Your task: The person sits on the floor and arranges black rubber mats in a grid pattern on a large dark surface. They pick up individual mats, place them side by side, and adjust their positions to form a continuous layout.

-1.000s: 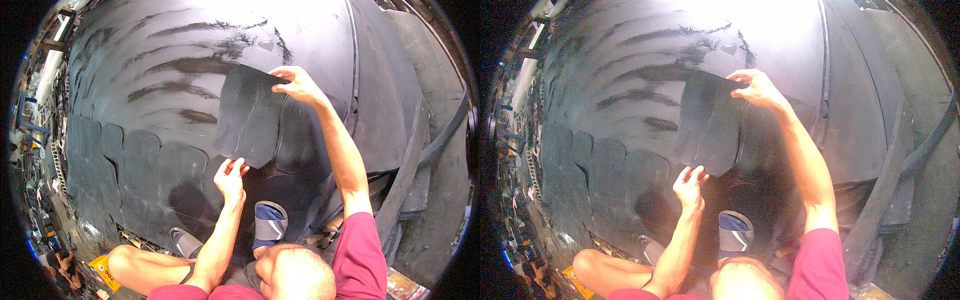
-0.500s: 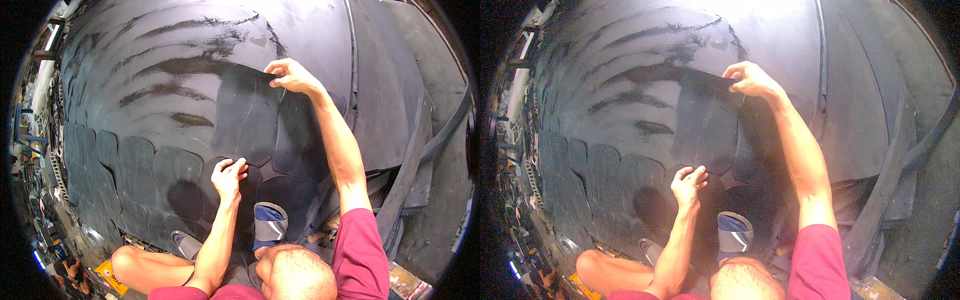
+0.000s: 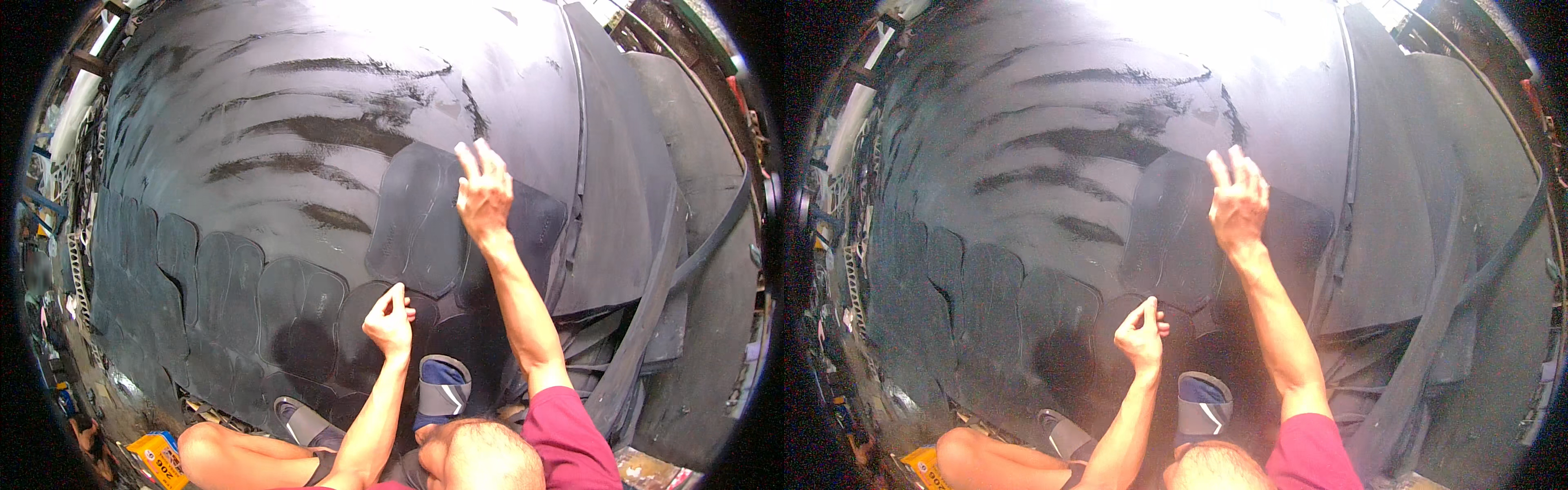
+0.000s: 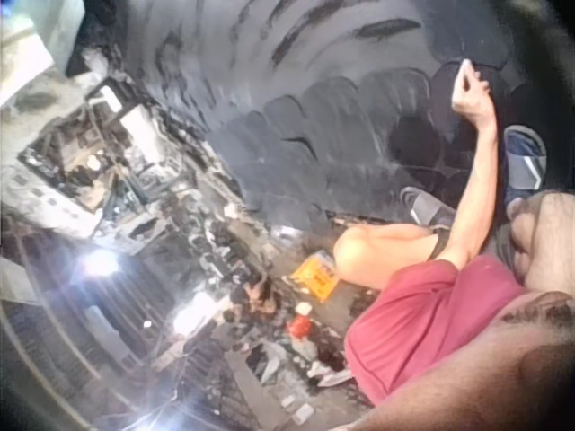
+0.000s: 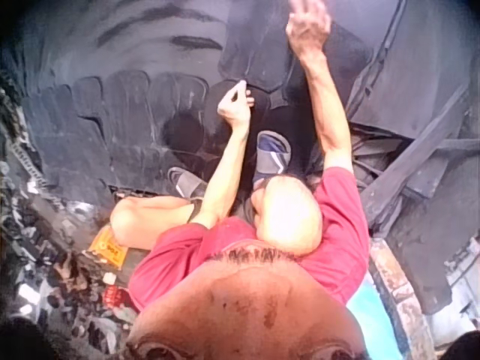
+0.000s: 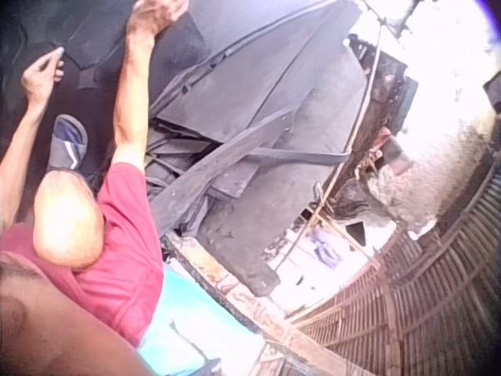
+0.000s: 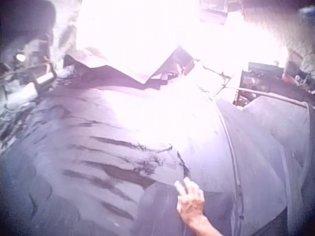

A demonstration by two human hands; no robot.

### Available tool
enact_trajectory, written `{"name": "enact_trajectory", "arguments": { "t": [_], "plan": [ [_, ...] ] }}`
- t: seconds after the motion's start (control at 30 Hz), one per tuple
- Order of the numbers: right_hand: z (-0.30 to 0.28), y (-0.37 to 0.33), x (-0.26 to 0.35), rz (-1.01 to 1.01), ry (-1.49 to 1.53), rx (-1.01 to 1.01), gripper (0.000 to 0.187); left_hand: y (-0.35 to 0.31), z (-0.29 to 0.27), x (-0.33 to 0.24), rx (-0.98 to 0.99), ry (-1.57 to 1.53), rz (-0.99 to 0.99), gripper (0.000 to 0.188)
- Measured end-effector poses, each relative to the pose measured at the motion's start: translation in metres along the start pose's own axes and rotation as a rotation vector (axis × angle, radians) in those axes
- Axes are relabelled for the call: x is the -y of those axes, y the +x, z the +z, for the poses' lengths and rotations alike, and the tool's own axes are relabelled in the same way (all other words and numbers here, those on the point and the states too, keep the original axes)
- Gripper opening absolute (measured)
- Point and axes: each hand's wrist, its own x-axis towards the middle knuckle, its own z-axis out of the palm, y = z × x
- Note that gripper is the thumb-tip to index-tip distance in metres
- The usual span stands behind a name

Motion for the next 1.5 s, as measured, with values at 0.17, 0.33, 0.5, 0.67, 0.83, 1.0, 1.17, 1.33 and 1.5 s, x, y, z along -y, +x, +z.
{"name": "enact_trajectory", "arguments": {
  "t": [0.17, 0.33, 0.5, 0.67, 0.83, 1.0, 1.17, 1.33, 1.5],
  "plan": [
    [0.034, -0.008, 0.048, -0.252, 0.133, 0.239, 0.048, 0.02, -0.01, -0.005, -0.014, 0.025, 0.156, 0.028],
    [-0.006, -0.071, 0.084, -0.599, 0.267, 0.574, 0.048, 0.106, -0.081, -0.062, -0.161, -0.209, 0.452, 0.02],
    [-0.019, -0.091, 0.08, -0.665, 0.129, 0.571, 0.056, 0.297, -0.301, -0.133, -0.742, -0.06, 0.748, 0.023],
    [-0.009, -0.097, 0.109, -0.314, 0.462, 0.568, 0.063, 0.357, -0.6, -0.077, -1.205, 0.733, 0.216, 0.055],
    [-0.04, -0.072, 0.11, -0.171, 0.222, 0.673, 0.06, 0.352, -0.512, 0.004, -1.112, 0.457, -0.534, 0.097],
    [-0.051, -0.062, 0.126, -0.068, 0.259, 0.909, 0.047, 0.331, -0.537, -0.059, -0.973, 0.034, -0.557, 0.072],
    [-0.046, -0.051, 0.129, -0.033, 0.322, 0.873, 0.042, 0.347, -0.56, -0.044, -1.027, -0.041, -0.479, 0.053],
    [-0.031, -0.073, 0.13, -0.096, 0.291, 0.772, 0.042, 0.334, -0.584, -0.031, -1.114, -0.163, -0.513, 0.052],
    [-0.036, -0.087, 0.135, -0.125, 0.244, 0.652, 0.047, 0.314, -0.569, -0.026, -1.111, 0.2, -0.601, 0.076]
  ]
}}
